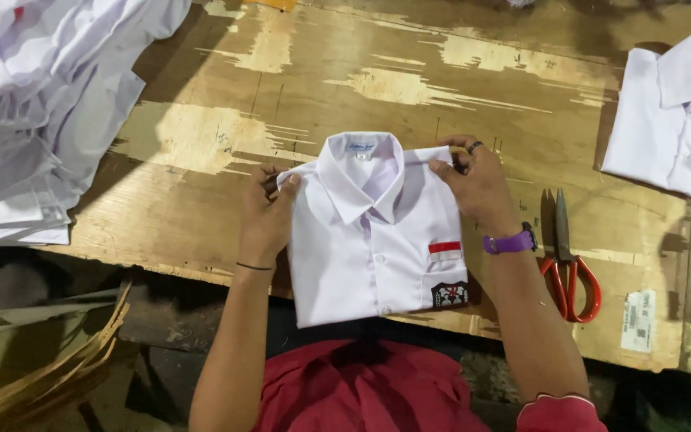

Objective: Folding a white collared shirt and trimming loose threads with scissors on a wooden workbench.

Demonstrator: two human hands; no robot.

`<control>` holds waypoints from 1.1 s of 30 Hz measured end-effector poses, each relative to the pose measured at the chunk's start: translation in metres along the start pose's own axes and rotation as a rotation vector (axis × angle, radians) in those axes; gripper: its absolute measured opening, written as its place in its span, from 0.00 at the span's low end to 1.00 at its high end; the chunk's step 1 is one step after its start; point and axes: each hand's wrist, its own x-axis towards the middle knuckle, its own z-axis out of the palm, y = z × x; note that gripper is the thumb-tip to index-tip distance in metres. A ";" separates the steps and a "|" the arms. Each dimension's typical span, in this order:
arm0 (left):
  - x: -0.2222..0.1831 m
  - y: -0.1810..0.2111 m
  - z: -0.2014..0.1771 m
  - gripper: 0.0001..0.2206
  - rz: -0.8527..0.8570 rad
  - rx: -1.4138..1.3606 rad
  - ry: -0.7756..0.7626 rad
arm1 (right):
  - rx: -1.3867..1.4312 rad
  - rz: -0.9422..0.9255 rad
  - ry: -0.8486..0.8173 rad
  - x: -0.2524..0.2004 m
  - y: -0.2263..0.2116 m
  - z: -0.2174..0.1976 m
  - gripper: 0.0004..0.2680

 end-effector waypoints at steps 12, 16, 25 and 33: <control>-0.035 0.127 -0.033 0.07 0.924 0.068 -0.122 | -0.027 -0.534 0.068 -0.049 -0.105 -0.056 0.13; -0.050 0.114 -0.053 0.10 1.281 0.332 -0.101 | -0.368 -0.909 0.174 -0.077 -0.093 -0.059 0.06; -0.071 -0.022 -0.050 0.09 1.104 0.819 -0.124 | -0.806 -0.837 0.130 -0.098 0.049 0.000 0.07; -0.073 -0.009 -0.049 0.17 1.033 0.733 -0.141 | -0.844 -0.825 0.132 -0.098 0.036 0.000 0.13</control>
